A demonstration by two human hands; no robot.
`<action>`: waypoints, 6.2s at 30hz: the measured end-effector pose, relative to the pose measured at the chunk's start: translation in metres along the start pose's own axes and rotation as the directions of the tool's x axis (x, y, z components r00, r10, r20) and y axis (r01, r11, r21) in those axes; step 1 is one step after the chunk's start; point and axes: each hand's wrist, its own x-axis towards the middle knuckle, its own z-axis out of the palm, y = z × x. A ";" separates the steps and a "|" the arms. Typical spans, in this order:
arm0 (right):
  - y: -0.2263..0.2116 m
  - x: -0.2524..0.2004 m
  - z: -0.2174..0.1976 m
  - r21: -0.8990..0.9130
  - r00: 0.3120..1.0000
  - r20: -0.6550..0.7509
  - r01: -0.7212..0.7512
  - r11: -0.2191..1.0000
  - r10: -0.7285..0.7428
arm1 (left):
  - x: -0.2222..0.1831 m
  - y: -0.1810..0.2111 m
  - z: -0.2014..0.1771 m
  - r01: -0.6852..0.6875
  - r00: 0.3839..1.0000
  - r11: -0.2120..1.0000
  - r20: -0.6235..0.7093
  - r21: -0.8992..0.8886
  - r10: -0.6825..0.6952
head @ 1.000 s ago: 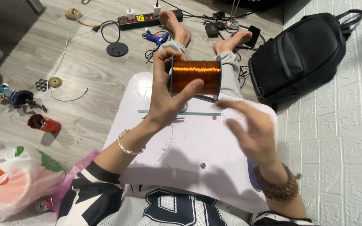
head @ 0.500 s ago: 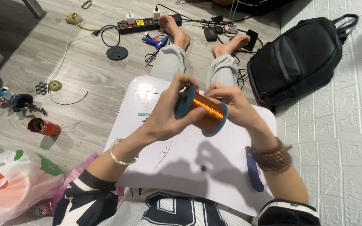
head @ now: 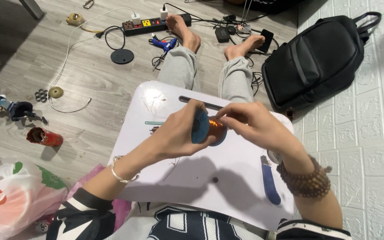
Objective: Winding copper wire onto a motor armature and using a utility knife to trim or prepare the wire ends.
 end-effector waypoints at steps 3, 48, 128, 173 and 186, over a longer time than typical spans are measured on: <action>0.012 -0.017 0.011 0.097 0.990 -0.139 0.022 0.995 -0.008 | -0.005 -0.019 0.019 -0.009 0.991 1.000 -0.136 -0.008 0.008; 0.082 0.013 0.007 0.374 0.972 -0.125 0.230 0.898 -0.197 | -0.006 -0.013 0.018 -0.108 0.986 0.931 -0.156 -0.347 0.057; 0.079 -0.011 0.116 0.942 0.983 -0.045 0.102 0.319 -0.180 | 0.020 0.013 0.001 -0.440 0.715 0.844 -0.688 -0.306 0.123; 0.004 -0.033 0.095 0.202 0.729 -0.678 0.306 0.930 -0.093 | 0.032 -0.001 0.024 -0.375 0.635 0.903 -0.651 0.210 0.415; 0.056 -0.030 0.151 0.921 0.976 0.042 -0.120 -0.369 -0.213 | 0.036 0.000 0.006 -0.508 0.683 0.805 -0.713 -0.307 0.158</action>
